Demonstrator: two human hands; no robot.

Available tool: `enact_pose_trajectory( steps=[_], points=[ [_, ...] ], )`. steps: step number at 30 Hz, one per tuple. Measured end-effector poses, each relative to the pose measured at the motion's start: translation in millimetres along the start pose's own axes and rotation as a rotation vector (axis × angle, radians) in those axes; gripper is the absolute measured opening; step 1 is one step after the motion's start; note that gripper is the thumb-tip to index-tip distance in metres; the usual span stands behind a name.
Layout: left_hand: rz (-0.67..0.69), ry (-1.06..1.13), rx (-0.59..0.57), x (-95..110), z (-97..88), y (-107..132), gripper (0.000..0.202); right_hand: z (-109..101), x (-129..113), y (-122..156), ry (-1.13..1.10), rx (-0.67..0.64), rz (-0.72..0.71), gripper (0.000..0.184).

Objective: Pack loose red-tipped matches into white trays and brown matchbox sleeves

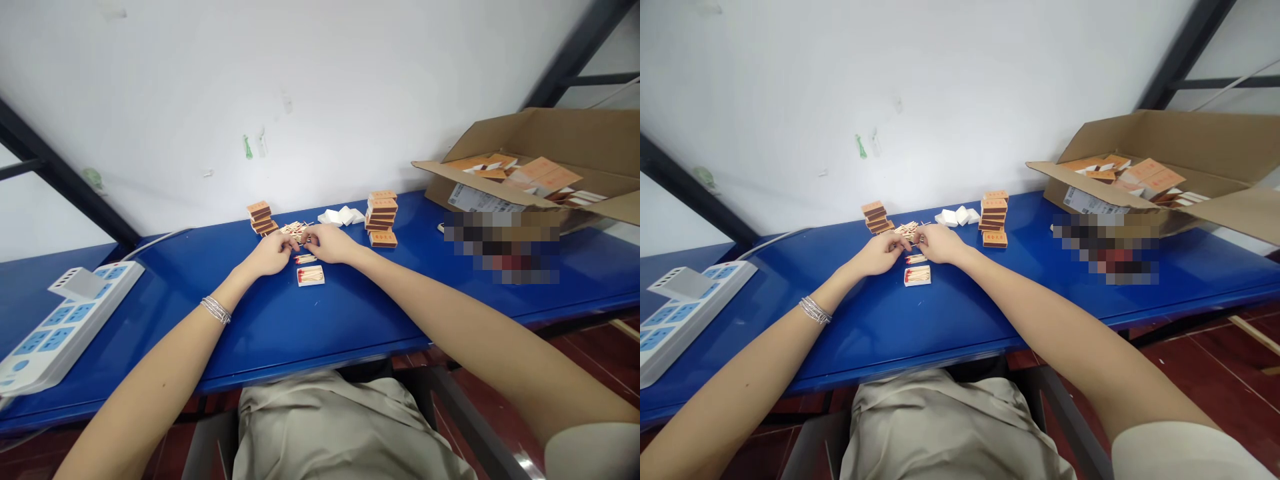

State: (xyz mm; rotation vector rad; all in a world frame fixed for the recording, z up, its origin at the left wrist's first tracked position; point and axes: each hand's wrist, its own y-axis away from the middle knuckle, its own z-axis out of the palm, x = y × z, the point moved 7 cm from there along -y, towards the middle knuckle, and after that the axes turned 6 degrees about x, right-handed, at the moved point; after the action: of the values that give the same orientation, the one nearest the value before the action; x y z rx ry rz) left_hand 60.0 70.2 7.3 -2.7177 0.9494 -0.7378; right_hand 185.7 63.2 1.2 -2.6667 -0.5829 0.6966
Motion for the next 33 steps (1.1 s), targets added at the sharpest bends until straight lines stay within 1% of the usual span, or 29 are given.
enact_pose_trajectory(
  steps=[8,12,23,26,30,33],
  points=[
    [-0.018,-0.007,0.023,0,-3.9,0,0.030,4,-1,-2,0.040,-0.001,-0.006,0.018],
    [-0.056,-0.022,0.023,-1,-5.2,-1,0.030,4,-2,-2,0.043,0.010,-0.015,0.018],
    [-0.079,-0.080,0.038,-4,-6.4,0,0.027,8,-2,-4,0.069,-0.015,-0.009,0.015],
    [-0.083,-0.073,0.034,-3,-6.3,0,0.026,7,0,-5,0.073,-0.045,0.008,0.014],
    [-0.088,-0.067,0.038,-4,-6.9,0,0.025,-3,0,-2,-0.010,-0.077,0.030,0.013],
    [-0.086,-0.062,0.039,-4,-7.1,0,0.025,-6,-4,4,-0.093,-0.162,0.035,0.012]
  ],
)
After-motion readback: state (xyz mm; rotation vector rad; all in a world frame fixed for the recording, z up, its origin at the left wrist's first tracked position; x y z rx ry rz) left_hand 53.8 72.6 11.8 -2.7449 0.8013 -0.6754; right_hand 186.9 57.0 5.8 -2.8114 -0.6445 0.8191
